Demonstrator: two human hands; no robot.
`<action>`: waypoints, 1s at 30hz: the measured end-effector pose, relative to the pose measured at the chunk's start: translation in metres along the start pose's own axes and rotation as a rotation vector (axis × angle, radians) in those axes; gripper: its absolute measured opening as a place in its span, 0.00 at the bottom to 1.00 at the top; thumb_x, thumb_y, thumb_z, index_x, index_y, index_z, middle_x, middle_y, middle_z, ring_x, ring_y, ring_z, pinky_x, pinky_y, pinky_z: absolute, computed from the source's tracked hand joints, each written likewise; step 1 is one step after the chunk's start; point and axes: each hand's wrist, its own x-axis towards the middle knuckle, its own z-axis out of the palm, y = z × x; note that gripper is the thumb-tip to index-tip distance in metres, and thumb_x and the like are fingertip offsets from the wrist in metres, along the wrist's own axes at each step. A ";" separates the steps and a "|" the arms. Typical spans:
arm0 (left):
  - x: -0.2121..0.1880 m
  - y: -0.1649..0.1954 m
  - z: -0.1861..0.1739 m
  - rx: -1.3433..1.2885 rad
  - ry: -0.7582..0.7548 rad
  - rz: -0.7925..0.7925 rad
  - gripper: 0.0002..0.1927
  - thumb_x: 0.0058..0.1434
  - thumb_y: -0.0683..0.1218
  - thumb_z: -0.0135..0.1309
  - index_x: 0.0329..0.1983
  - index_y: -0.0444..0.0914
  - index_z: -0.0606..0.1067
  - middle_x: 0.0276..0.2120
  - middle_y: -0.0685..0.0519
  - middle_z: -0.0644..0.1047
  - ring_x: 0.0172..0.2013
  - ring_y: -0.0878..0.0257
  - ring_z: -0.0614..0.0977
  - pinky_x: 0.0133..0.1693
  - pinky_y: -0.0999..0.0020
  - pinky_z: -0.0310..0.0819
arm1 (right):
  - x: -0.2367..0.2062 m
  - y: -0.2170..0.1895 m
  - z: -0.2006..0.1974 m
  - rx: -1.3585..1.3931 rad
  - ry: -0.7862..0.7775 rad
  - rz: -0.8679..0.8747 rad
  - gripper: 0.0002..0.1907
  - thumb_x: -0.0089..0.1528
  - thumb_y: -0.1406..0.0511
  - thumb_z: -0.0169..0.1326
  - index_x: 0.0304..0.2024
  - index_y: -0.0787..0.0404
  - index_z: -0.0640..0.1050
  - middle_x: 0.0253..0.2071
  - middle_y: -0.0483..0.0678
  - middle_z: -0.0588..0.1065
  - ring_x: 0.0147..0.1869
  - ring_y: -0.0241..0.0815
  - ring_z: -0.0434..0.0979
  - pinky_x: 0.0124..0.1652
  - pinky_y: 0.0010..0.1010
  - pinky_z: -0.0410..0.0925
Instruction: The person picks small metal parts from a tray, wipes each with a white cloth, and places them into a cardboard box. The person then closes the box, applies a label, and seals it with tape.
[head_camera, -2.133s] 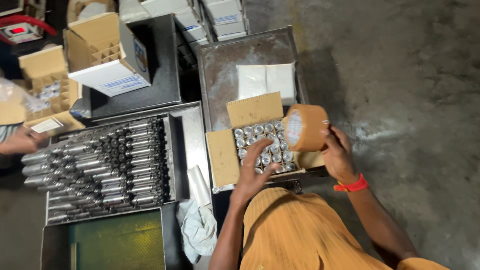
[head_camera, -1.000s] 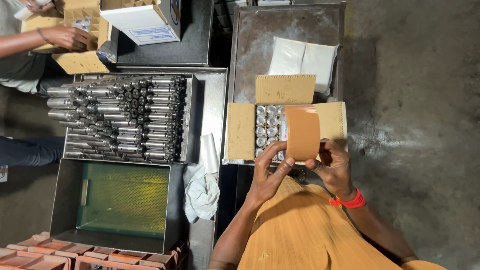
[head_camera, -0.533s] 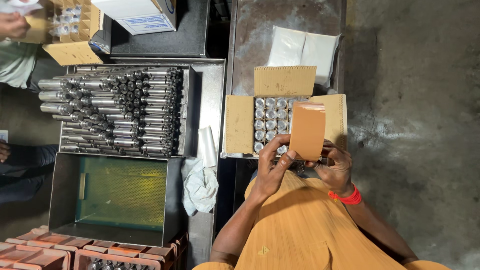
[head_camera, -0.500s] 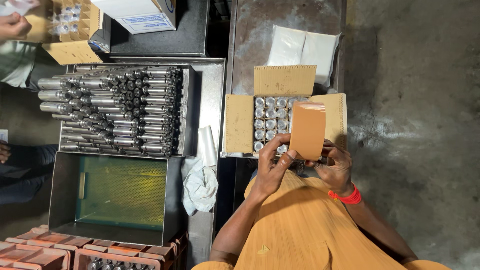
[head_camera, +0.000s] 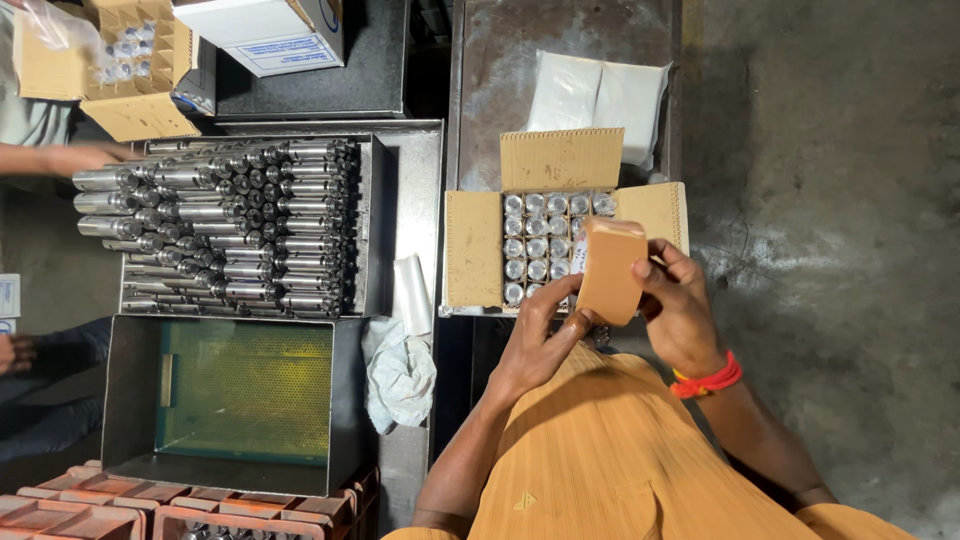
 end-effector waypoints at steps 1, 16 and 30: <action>-0.001 0.001 0.000 0.002 -0.011 -0.028 0.20 0.68 0.48 0.51 0.56 0.28 0.74 0.46 0.41 0.81 0.49 0.54 0.82 0.53 0.58 0.75 | 0.002 -0.002 -0.001 0.018 0.009 0.051 0.17 0.65 0.62 0.60 0.52 0.64 0.75 0.42 0.43 0.77 0.43 0.32 0.78 0.42 0.26 0.73; -0.003 -0.031 0.009 -0.502 0.106 -0.104 0.17 0.74 0.51 0.52 0.52 0.31 0.75 0.40 0.53 0.76 0.43 0.67 0.75 0.48 0.69 0.73 | -0.007 -0.002 0.001 -0.317 -0.254 -0.076 0.22 0.67 0.59 0.60 0.54 0.68 0.72 0.47 0.45 0.76 0.50 0.31 0.75 0.49 0.25 0.70; -0.007 -0.006 0.001 -0.224 0.023 0.047 0.28 0.65 0.47 0.55 0.66 0.29 0.69 0.57 0.42 0.77 0.60 0.55 0.77 0.64 0.59 0.68 | 0.005 -0.012 0.001 -0.029 -0.021 0.115 0.15 0.68 0.60 0.56 0.51 0.64 0.76 0.41 0.42 0.78 0.41 0.30 0.78 0.40 0.24 0.73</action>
